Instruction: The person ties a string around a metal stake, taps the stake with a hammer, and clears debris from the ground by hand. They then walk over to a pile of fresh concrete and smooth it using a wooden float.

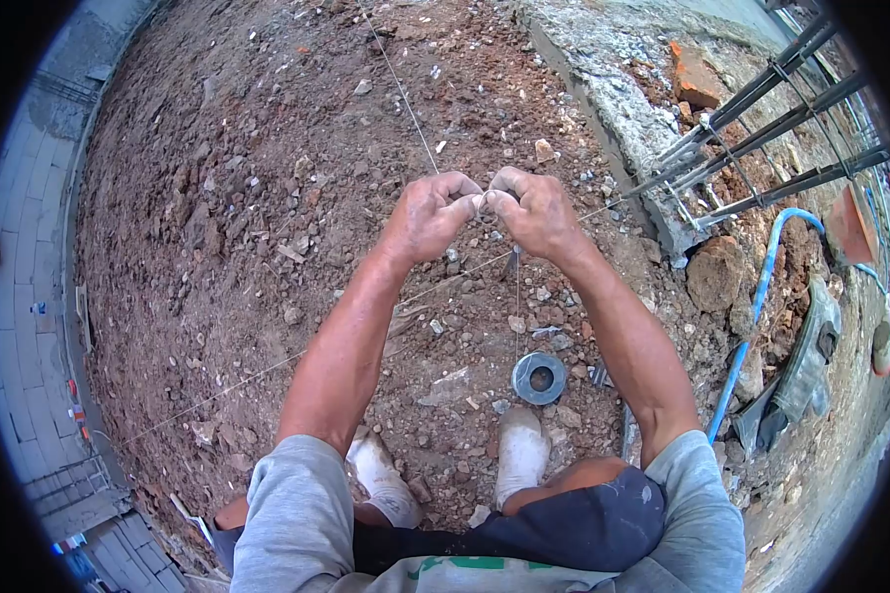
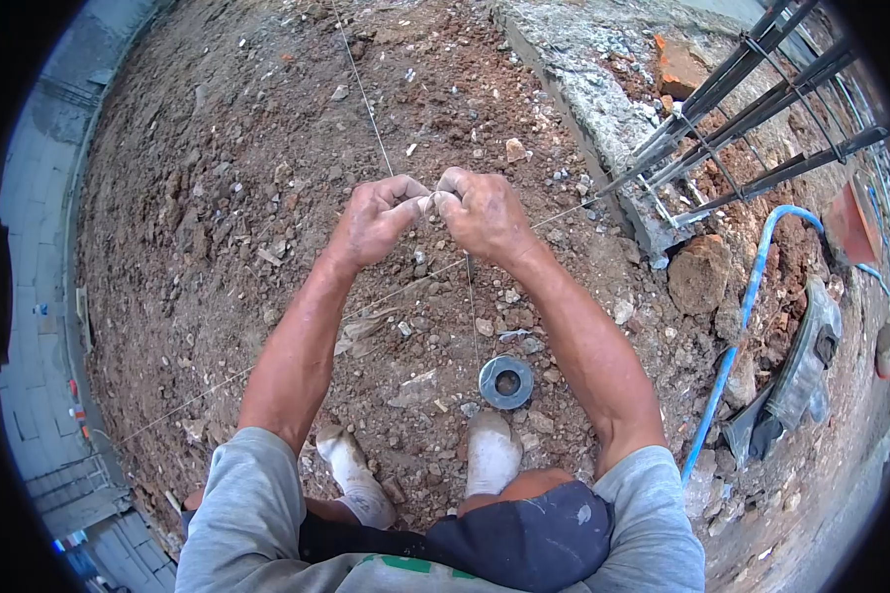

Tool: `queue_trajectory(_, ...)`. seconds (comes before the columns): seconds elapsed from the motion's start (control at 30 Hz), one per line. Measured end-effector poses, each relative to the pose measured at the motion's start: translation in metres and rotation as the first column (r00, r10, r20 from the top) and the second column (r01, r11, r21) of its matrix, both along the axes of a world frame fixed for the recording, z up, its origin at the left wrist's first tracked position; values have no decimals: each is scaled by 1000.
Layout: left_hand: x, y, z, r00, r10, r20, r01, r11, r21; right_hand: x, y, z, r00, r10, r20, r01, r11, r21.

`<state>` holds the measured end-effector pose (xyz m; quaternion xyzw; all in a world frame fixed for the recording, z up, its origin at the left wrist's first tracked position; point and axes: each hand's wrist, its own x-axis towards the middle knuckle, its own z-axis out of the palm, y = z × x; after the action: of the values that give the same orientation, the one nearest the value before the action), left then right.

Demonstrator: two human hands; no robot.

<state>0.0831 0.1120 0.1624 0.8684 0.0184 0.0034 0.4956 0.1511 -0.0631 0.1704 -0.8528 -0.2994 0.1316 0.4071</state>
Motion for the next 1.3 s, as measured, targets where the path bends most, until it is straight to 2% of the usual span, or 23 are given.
queue_trajectory(0.07, 1, -1, -8, 999, 11, 34, -10, 999, -40, 0, -1, -2, 991, -56, -125, 63, 997, 45)
queue_trajectory(0.17, 1, -1, -13, 994, 42, 100, -30, 993, -117, 0, -1, 0, 976, -112, -185, 123, 991, 50)
queue_trajectory(0.3, 2, -10, -9, 964, -21, 265, -31, 982, 188, 9, -4, -18, 935, -78, -345, 160, 962, 219)
queue_trajectory(0.4, 1, -14, -8, 959, 46, 280, -113, 967, 227, 11, -5, -22, 885, -25, -464, 161, 953, 256)
queue_trajectory(0.5, 1, -17, -16, 850, 24, 526, -179, 953, 246, 15, -7, -24, 738, 110, -666, 205, 904, 376)
queue_trajectory(0.6, 3, -19, -19, 824, 83, 561, -216, 960, 176, 17, -6, -21, 625, 173, -761, 248, 881, 403)
queue_trajectory(0.8, -1, -13, -17, 896, 110, 430, -212, 958, 195, 29, -9, -37, 430, 347, -834, 214, 858, 467)
queue_trajectory(1.0, -5, -12, -16, 941, 217, 260, -231, 973, 26, 28, -2, -34, 627, 153, -764, 121, 950, 289)
queue_trajectory(1.2, -5, -11, -17, 959, 220, 182, -227, 974, 20, 24, -1, -42, 604, 156, -781, 286, 872, 396)
queue_trajectory(1.3, -5, -9, -23, 970, 210, 120, -208, 978, -30, 29, -6, -45, 601, 217, -769, 271, 850, 452)
